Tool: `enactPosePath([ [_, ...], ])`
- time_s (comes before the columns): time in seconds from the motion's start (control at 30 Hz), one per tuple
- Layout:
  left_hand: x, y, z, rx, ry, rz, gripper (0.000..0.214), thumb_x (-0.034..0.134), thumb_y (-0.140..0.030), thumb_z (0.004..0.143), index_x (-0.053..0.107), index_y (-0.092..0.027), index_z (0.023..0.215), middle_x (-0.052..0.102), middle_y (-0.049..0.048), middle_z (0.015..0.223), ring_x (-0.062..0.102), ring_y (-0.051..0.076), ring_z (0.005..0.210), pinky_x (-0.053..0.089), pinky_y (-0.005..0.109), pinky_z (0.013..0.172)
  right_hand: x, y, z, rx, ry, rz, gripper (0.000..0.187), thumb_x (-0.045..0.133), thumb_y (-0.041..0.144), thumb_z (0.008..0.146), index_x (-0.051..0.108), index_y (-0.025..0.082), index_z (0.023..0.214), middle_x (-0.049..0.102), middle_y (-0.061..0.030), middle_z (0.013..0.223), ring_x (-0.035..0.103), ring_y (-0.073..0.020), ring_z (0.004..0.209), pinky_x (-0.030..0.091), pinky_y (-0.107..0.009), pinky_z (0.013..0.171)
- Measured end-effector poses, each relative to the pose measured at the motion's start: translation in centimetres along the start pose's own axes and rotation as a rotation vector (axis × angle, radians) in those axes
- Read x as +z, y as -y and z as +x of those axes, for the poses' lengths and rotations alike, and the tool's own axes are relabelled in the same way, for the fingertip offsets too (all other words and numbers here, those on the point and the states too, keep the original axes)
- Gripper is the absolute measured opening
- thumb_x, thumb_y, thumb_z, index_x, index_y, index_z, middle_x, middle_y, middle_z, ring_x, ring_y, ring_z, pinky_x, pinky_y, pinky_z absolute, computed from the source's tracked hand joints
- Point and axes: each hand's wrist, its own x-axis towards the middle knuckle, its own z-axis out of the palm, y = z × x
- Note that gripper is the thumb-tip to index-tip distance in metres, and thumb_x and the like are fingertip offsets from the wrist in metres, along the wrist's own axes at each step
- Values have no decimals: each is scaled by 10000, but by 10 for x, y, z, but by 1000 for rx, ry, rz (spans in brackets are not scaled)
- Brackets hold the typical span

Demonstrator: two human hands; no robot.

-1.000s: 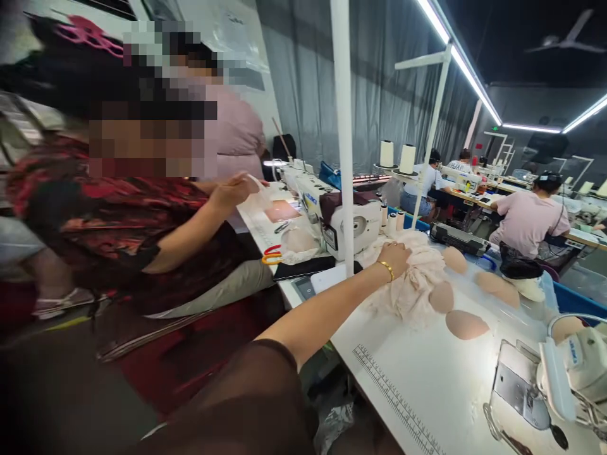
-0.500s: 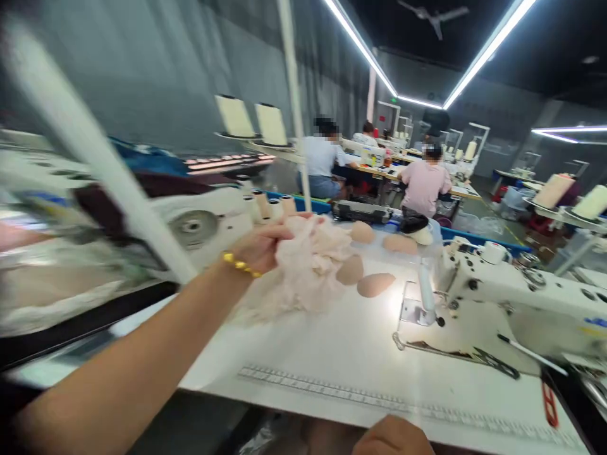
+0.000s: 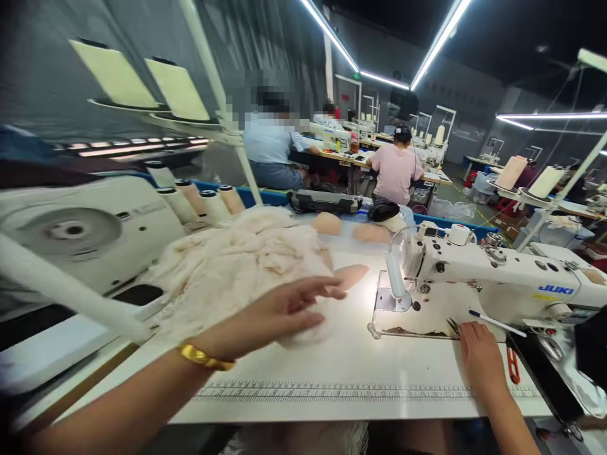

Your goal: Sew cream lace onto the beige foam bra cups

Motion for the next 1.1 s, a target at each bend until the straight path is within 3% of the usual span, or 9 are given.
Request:
enactPosePath([
  [0.13,53,-8,6,-67,41,-43,362,633,-375,1000,607,-168,1295,624,107,1291,648,248,1090,577,446,926,-3,52,1,66,119,242,304,320,409,1096,561,251,1003,664,-8,695,629,-191,548,512,-287,522],
  [0.23,65,-7,8,-88,76,-98,473,675,-365,958,558,-224,1394,651,87,1243,634,221,1045,552,379,895,-9,103,6,-79,190,389,228,469,435,1060,571,246,1138,713,-44,898,693,-197,755,546,-281,655],
  [0.4,73,-1,11,-178,182,-418,863,747,-275,783,362,-267,1555,624,50,1152,573,140,876,483,265,753,1,153,21,-344,-6,119,260,457,306,1073,652,231,918,675,-42,797,612,-191,688,429,-307,676],
  [0.57,85,3,11,-142,147,-467,882,698,-178,729,375,-268,1544,582,85,1340,545,200,1190,461,313,928,13,172,32,-438,-56,-45,318,419,241,1078,666,225,879,590,-11,666,534,-190,604,326,-323,614],
  [0.73,37,0,-3,-165,190,-97,767,653,-186,761,459,-276,1498,687,35,1268,620,184,984,498,343,931,4,151,21,-385,8,43,331,418,281,1084,635,223,841,598,-4,678,561,-171,604,355,-307,627],
  [0.83,-9,4,-16,-183,-245,371,563,573,-273,883,525,-252,1443,640,76,1370,606,279,1162,467,441,1032,-1,101,7,-267,26,-28,290,418,349,1086,646,214,968,668,-23,761,628,-188,668,402,-311,646],
  [0.9,-21,10,-22,-99,-392,605,538,562,-275,910,517,-243,1444,573,97,1451,527,323,1303,413,494,1104,-3,66,-1,-197,40,-134,357,368,407,1090,652,210,1004,698,-49,798,636,-216,667,419,-335,630],
  [1.0,0,20,-18,115,-194,720,641,544,-100,880,471,-283,1489,505,90,1516,479,297,1372,416,458,1123,-4,41,-5,-176,26,-220,445,340,497,1073,661,199,1148,716,-146,1061,653,-338,918,476,-441,735],
  [1.1,47,24,-2,306,-39,755,644,545,18,832,578,-302,1390,402,103,1599,398,326,1451,396,470,1129,-5,61,-3,-188,70,4,396,457,480,1047,583,230,1327,669,-144,1207,608,-352,1095,502,-499,884],
])
